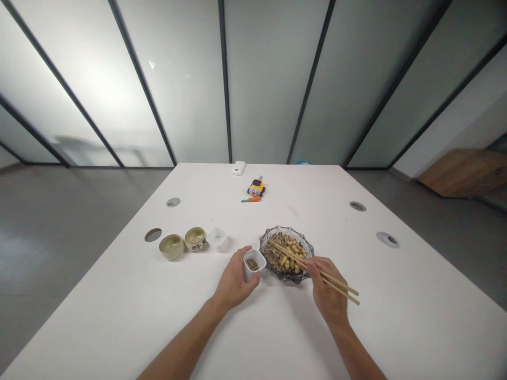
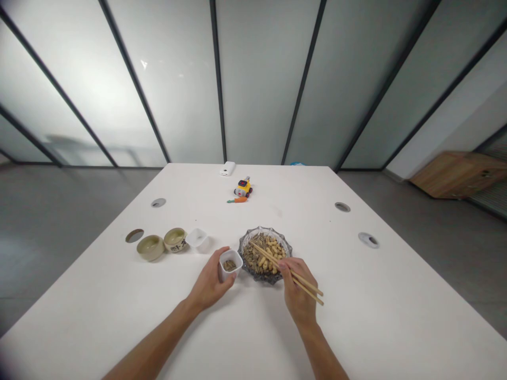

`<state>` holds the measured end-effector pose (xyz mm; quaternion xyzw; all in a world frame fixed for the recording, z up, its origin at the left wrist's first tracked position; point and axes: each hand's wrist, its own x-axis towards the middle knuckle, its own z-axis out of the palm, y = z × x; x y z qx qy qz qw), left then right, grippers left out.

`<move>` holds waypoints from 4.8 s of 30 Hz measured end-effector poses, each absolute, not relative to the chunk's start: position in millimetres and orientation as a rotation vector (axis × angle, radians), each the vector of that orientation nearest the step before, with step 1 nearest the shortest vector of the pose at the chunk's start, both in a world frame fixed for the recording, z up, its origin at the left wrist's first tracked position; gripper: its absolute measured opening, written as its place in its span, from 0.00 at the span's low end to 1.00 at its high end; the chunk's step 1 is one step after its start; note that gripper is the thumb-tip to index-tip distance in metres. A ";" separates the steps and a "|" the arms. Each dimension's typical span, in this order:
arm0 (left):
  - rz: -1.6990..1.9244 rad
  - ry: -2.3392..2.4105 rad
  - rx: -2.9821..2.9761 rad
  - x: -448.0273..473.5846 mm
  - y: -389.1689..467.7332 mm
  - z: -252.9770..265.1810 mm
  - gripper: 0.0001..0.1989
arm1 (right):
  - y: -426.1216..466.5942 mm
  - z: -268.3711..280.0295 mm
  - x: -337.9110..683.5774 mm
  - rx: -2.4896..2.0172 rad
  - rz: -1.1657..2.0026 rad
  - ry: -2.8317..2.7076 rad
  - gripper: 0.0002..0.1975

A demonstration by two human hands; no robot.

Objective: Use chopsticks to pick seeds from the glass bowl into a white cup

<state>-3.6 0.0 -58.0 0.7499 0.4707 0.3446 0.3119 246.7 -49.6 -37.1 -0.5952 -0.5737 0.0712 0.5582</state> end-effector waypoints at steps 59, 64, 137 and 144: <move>0.942 1.236 1.983 -4.4 -1.5 -55.9 0.32 | -53.0 -33.8 239.7 -1.338 0.157 -1.507 0.11; 0.931 1.235 1.983 -3.8 -1.4 -57.3 0.32 | -48.6 -37.6 236.4 -1.231 0.124 -1.578 0.06; 0.916 1.243 1.986 -4.0 0.1 -63.0 0.32 | -67.2 -11.3 240.0 -1.264 0.123 -1.471 0.09; 0.915 1.253 1.991 -4.7 -0.6 -59.5 0.32 | -66.2 -13.3 243.6 -1.341 -0.072 -1.483 0.09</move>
